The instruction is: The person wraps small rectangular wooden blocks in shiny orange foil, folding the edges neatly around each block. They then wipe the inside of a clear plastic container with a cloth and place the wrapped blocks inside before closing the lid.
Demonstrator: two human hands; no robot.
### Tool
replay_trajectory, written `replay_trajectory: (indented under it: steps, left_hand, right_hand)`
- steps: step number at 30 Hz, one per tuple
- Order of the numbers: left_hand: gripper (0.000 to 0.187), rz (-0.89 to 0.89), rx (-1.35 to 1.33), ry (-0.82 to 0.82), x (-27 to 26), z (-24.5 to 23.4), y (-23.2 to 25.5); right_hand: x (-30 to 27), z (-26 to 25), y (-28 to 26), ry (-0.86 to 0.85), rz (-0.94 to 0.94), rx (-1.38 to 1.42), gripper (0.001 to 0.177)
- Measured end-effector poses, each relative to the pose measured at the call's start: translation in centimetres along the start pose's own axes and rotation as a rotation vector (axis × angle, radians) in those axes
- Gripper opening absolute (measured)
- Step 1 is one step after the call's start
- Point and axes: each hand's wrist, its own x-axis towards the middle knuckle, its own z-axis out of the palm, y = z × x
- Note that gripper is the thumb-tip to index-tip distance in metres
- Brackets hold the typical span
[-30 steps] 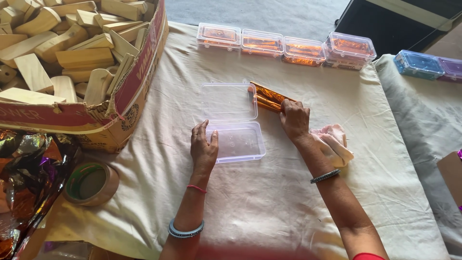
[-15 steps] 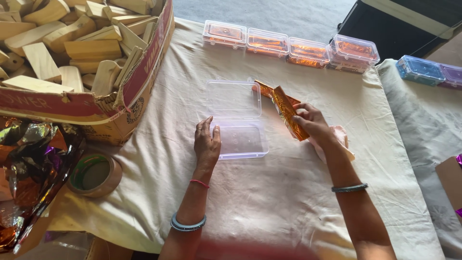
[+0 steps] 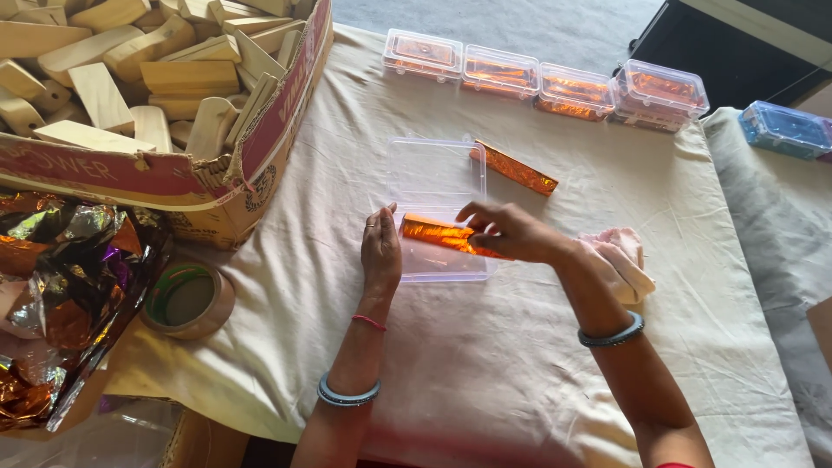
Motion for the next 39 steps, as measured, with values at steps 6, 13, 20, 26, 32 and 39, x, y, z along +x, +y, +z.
replay_trajectory:
  steps: [6,13,20,26,32,39]
  left_hand:
    - [0.067,-0.026,0.0,-0.022,0.2,0.1,-0.3]
    - [0.05,0.035,0.247,-0.034,-0.5,-0.2,1.7]
    - [0.063,0.144,0.36,-0.027,-0.9,-0.2,1.6]
    - [0.06,0.163,0.388,-0.023,-0.8,-0.3,1.4]
    - [0.054,0.109,0.426,-0.046,-0.4,-0.3,1.6]
    - [0.053,0.15,0.426,-0.022,-0.4,-0.4,1.7]
  right_hand:
    - [2.9,3.1,-0.8,-0.167,0.052,-0.268,0.031]
    - [3.8,6.2,1.9,0.058,-0.085,-0.559,0.026]
    - [2.8,7.8,3.3,0.263,-0.122,-0.686,0.022]
    - [2.0,7.4,2.2,0.422,-0.126,-0.713,0.028]
    - [1.9,7.1,3.1,0.469,-0.116,-0.716,0.032]
    - [1.3,6.0,4.4,0.473,-0.081,-0.66,0.016]
